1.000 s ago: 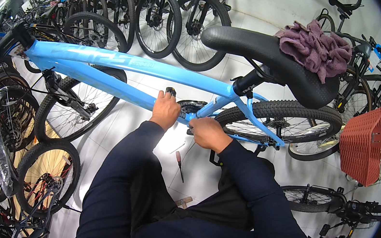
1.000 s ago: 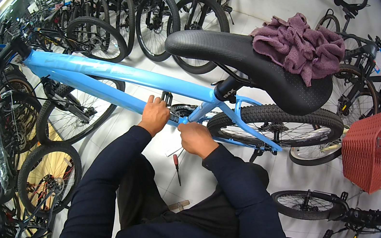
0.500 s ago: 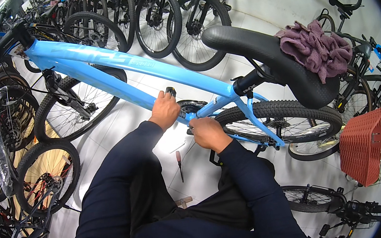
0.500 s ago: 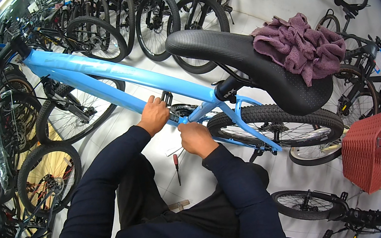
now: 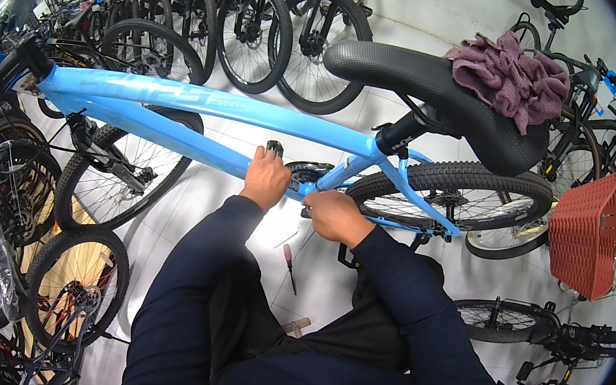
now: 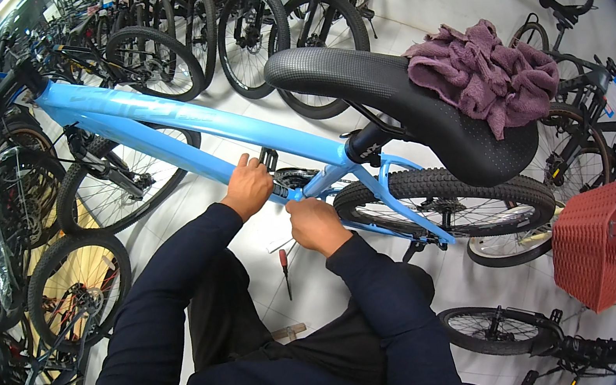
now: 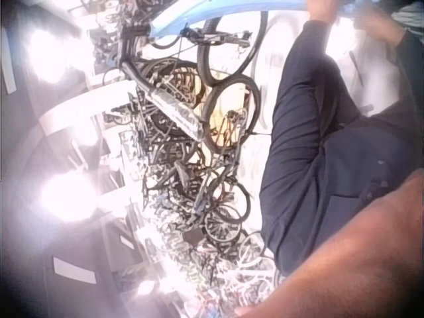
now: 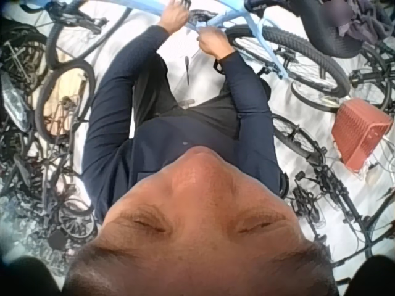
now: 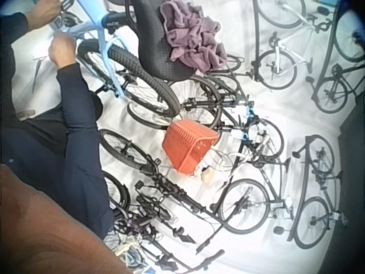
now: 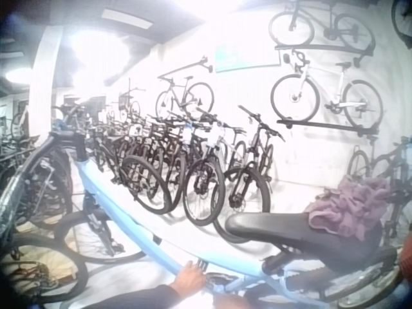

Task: The person uses a yellow tool to apply a substance to the bicycle frame and then wipes the frame and chain with a purple cloth. The person moves around the bicycle to access different parts while cleaning.

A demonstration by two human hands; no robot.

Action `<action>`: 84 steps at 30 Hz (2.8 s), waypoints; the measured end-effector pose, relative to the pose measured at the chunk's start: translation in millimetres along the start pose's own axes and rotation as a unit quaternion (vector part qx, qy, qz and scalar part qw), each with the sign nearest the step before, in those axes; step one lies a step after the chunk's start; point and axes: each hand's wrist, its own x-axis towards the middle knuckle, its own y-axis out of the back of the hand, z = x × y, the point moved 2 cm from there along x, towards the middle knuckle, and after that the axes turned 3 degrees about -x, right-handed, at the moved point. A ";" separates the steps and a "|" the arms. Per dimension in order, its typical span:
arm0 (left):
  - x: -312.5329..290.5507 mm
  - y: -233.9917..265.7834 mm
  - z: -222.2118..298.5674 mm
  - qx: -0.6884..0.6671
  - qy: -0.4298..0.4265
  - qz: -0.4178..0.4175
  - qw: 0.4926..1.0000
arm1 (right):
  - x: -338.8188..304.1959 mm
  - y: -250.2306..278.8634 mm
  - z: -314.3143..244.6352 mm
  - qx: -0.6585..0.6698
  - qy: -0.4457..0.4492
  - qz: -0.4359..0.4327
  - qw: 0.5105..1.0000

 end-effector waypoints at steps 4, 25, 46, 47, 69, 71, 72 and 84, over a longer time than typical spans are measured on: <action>2.6 3.3 -0.2 -0.005 0.048 -0.018 0.999 | -0.5 -0.3 -0.2 -0.001 0.009 0.016 1.000; -32.8 -4.8 16.5 -0.409 0.236 -0.002 0.881 | 5.4 27.5 -5.1 0.050 -0.053 0.163 0.984; -23.0 -52.8 39.0 -0.902 0.418 0.083 0.069 | 34.6 19.6 -15.3 0.065 -0.022 0.261 0.963; -23.0 -52.9 40.2 -0.899 0.424 0.088 0.070 | 34.5 19.4 -15.5 0.065 -0.021 0.260 0.963; -22.1 -50.3 43.2 -0.890 0.437 0.124 0.047 | 42.5 34.4 -25.3 0.084 -0.053 0.301 0.948; -20.9 -50.9 43.2 -0.892 0.432 0.124 0.050 | 39.3 32.8 -24.1 0.029 -0.077 0.276 0.958; -20.4 -51.3 43.2 -0.893 0.430 0.124 0.051 | 37.6 32.2 -23.6 0.000 -0.096 0.257 0.962; -20.0 -55.5 44.5 -0.892 0.433 0.117 0.057 | 50.4 28.3 -25.8 -0.019 -0.140 0.253 0.957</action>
